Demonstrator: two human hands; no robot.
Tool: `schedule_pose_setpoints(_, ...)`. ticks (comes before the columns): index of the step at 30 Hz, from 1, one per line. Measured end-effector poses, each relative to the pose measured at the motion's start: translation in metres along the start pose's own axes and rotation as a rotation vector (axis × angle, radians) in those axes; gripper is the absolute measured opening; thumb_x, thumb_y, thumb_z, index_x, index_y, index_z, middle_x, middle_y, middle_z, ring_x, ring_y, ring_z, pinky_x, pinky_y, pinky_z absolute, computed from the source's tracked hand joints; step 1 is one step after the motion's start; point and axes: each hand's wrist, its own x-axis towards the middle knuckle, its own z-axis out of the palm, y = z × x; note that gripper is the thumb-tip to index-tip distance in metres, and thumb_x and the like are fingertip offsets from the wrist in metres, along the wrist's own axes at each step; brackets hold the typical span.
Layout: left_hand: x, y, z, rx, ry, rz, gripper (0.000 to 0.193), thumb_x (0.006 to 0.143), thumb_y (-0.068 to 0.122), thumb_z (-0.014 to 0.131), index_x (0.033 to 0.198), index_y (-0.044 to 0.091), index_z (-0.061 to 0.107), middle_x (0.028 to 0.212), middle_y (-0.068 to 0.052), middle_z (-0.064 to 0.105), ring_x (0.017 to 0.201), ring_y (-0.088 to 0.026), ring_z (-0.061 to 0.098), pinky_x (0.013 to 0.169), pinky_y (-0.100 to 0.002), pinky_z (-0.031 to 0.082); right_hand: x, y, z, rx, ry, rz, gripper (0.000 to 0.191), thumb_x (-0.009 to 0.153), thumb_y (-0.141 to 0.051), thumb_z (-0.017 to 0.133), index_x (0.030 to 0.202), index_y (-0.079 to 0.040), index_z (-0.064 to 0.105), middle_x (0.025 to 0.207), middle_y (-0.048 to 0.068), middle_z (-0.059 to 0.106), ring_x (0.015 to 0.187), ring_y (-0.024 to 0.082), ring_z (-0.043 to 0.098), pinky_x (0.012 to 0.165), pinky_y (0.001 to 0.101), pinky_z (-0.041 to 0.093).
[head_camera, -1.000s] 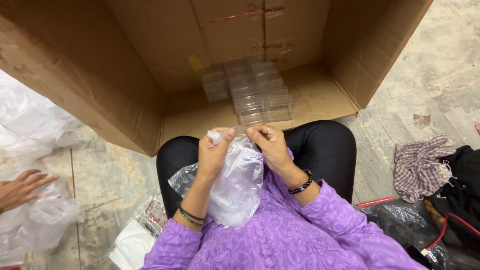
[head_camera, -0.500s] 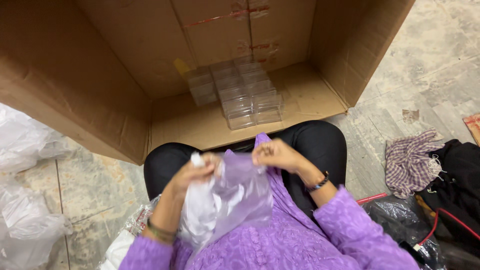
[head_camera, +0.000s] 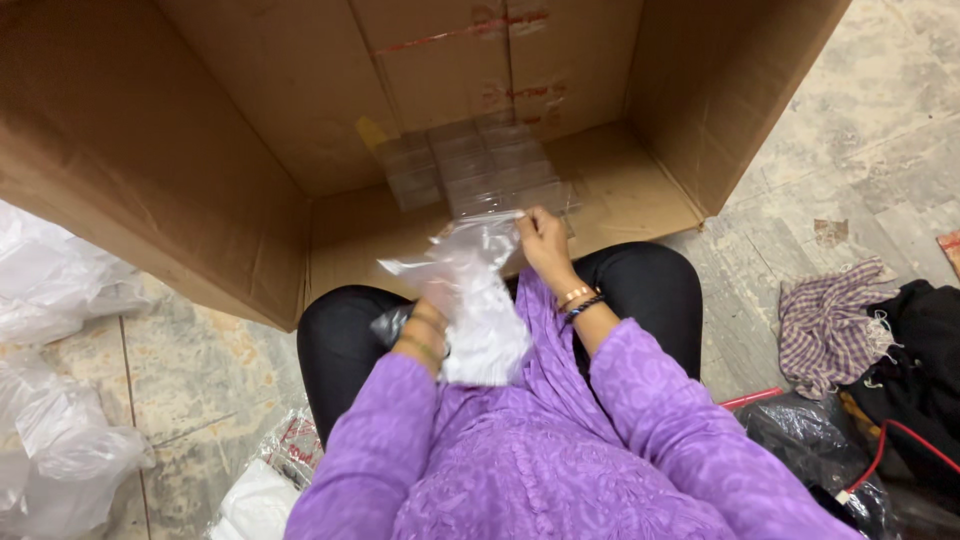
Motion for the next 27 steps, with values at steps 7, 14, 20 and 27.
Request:
schedule_pose_setpoints(7,-0.152,-0.05,-0.147,0.115,0.123,-0.064,0.034,0.1,0.03,0.059,0.111,0.001,0.071,0.093,-0.008,0.071,0.077,-0.017,0.066,0.065,-0.032,0.054,-0.108,-0.089,0.051,0.61,-0.428,0.391,0.014,0.105,-0.021,0.058,0.093,-0.014,0.055,0.068,-0.008,0.052,0.052,0.001,0.044,0.044,0.0193,0.036)
schedule_pose_setpoints(14,-0.243,-0.134,-0.192,-0.583,0.084,-0.381,0.04,0.1,0.036,0.058,0.111,0.0,0.071,0.09,-0.009,0.071,0.072,-0.017,0.068,0.06,-0.033,0.057,-0.146,-0.102,0.124,0.127,-0.756,0.015,0.024,0.106,-0.024,0.057,0.092,-0.005,0.057,0.069,0.008,0.062,0.063,0.024,0.063,0.055,0.0385,0.048)
schedule_pose_setpoints(20,-0.257,-0.138,-0.16,-0.398,-0.171,-0.847,0.05,0.098,0.046,0.044,0.119,0.007,0.068,0.099,-0.005,0.073,0.076,-0.016,0.069,0.063,-0.031,0.056,-0.127,-0.107,0.137,-0.137,-0.82,-0.556,0.017,0.097,-0.02,0.063,0.096,-0.004,0.059,0.073,0.019,0.063,0.071,0.041,0.064,0.061,0.0519,0.049)
schedule_pose_setpoints(27,-0.262,-0.085,-0.167,-0.658,0.063,-0.603,0.053,0.08,0.041,0.073,0.116,0.002,0.075,0.112,-0.003,0.076,0.1,-0.011,0.068,0.089,-0.027,0.05,-0.035,-0.111,0.167,-0.058,-0.941,-0.584,0.018,0.091,-0.024,0.072,0.091,-0.006,0.07,0.083,0.017,0.068,0.073,0.038,0.068,0.064,0.0475,0.054)
